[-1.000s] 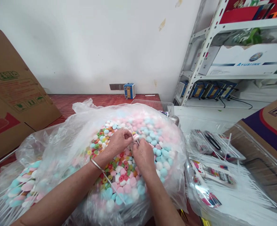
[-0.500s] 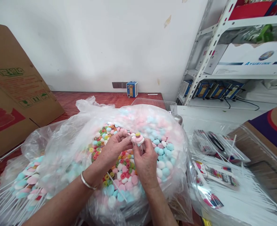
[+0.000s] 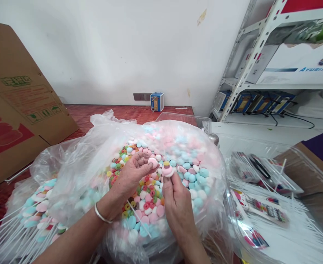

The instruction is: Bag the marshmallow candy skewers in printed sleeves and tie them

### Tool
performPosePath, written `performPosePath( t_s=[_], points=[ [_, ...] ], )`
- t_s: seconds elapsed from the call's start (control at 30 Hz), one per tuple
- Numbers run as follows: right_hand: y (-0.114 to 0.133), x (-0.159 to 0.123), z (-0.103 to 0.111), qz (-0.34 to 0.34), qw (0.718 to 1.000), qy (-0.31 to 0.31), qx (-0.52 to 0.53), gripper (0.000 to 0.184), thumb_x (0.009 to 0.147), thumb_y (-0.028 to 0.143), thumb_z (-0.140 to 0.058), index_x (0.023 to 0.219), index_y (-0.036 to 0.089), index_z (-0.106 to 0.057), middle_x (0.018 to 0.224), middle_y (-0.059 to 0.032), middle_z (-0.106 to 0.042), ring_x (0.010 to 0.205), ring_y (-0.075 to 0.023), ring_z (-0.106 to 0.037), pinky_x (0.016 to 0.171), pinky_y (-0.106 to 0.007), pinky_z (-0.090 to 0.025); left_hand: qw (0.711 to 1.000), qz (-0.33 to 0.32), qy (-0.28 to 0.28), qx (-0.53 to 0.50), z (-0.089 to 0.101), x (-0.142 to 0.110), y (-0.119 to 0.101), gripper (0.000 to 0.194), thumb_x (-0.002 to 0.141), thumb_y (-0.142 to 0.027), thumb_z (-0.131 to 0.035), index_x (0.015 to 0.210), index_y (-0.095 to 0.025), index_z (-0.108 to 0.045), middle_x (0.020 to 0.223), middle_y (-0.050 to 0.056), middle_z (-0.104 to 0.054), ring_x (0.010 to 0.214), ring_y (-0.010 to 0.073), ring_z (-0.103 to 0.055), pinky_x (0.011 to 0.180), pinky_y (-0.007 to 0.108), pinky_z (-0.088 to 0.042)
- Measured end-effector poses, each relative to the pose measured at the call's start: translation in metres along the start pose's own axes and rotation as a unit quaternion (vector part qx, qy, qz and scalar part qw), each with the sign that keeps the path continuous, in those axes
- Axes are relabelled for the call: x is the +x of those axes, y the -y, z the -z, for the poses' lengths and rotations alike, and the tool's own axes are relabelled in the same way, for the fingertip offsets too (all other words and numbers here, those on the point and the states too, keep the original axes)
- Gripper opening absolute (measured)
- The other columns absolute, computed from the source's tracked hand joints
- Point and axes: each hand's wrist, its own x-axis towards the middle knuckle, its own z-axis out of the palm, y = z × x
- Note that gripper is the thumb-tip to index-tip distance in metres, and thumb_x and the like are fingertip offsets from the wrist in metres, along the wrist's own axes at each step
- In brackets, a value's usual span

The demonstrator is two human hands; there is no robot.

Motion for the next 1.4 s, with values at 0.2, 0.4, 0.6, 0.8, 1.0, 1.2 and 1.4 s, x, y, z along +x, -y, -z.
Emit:
performPosePath(
  t_s=[0.2, 0.4, 0.6, 0.8, 1.0, 1.2, 1.4],
  points=[
    [0.003, -0.033, 0.007, -0.123, 0.977, 0.159, 0.067, 0.041, 0.097, 0.057, -0.043, 0.076, 0.023, -0.055, 0.046, 0.0066, -0.038, 0.042, -0.0123, -0.032, 0.041, -0.025, -0.023, 0.997, -0.041, -0.046, 0.048, 0.003, 0.000, -0.005, 0.043, 0.071, -0.034, -0.082, 0.104, -0.016, -0.062, 0.098, 0.007, -0.072, 0.092, 0.0190, -0.070, 0.084, 0.033, -0.056],
    [0.007, -0.038, 0.008, -0.204, 0.946, 0.199, 0.154, 0.048, 0.091, 0.064, -0.048, 0.065, 0.024, -0.045, 0.043, 0.0082, -0.034, 0.041, -0.0095, -0.025, 0.041, -0.024, -0.019, 0.997, -0.048, -0.039, 0.055, 0.004, -0.001, -0.002, 0.037, 0.074, -0.035, -0.080, 0.105, -0.016, -0.071, 0.102, 0.008, -0.075, 0.093, 0.0202, -0.070, 0.082, 0.032, -0.056],
    [0.005, -0.038, 0.008, -0.213, 0.927, 0.209, 0.229, 0.048, 0.092, 0.062, -0.051, 0.064, 0.023, -0.045, 0.040, 0.0099, -0.033, 0.037, -0.0069, -0.022, 0.038, -0.022, -0.019, 0.996, -0.042, -0.041, 0.066, 0.005, -0.001, 0.002, 0.034, 0.074, -0.030, -0.079, 0.105, -0.017, -0.074, 0.102, 0.007, -0.076, 0.096, 0.0201, -0.069, 0.082, 0.031, -0.056],
    [0.006, -0.036, 0.006, -0.233, 0.905, 0.190, 0.300, 0.044, 0.087, 0.059, -0.059, 0.067, 0.022, -0.048, 0.038, 0.0123, -0.031, 0.035, -0.0049, -0.016, 0.035, -0.019, -0.017, 0.996, -0.035, -0.022, 0.080, 0.006, -0.001, 0.006, 0.036, 0.075, -0.022, -0.077, 0.110, -0.019, -0.072, 0.107, 0.007, -0.077, 0.099, 0.0207, -0.071, 0.088, 0.034, -0.056],
    [0.014, -0.033, 0.007, -0.275, 0.862, 0.196, 0.378, 0.041, 0.081, 0.056, -0.067, 0.067, 0.021, -0.051, 0.035, 0.0133, -0.029, 0.030, -0.0027, -0.013, 0.032, -0.018, -0.017, 0.995, -0.045, -0.013, 0.093, 0.002, -0.001, 0.006, 0.033, 0.075, -0.020, -0.075, 0.107, -0.017, -0.072, 0.101, 0.007, -0.078, 0.101, 0.0239, -0.072, 0.090, 0.037, -0.057],
    [0.020, -0.032, 0.005, -0.302, 0.835, 0.176, 0.425, 0.039, 0.075, 0.051, -0.074, 0.068, 0.021, -0.052, 0.034, 0.0137, -0.031, 0.027, -0.0012, -0.013, 0.030, -0.016, -0.019, 0.995, -0.060, -0.009, 0.073, 0.000, -0.001, 0.010, 0.027, 0.073, -0.023, -0.077, 0.099, -0.017, -0.073, 0.096, 0.007, -0.079, 0.097, 0.0231, -0.073, 0.087, 0.035, -0.058],
    [0.023, -0.030, -0.007, -0.290, 0.838, 0.156, 0.435, 0.036, 0.075, 0.051, -0.075, 0.075, 0.018, -0.059, 0.034, 0.0134, -0.034, 0.028, -0.0020, -0.015, 0.029, -0.016, -0.023, 0.994, -0.069, -0.022, 0.084, -0.004, -0.004, 0.011, 0.025, 0.075, -0.023, -0.077, 0.100, -0.018, -0.074, 0.099, 0.007, -0.079, 0.096, 0.0216, -0.073, 0.086, 0.033, -0.059]
  ],
)
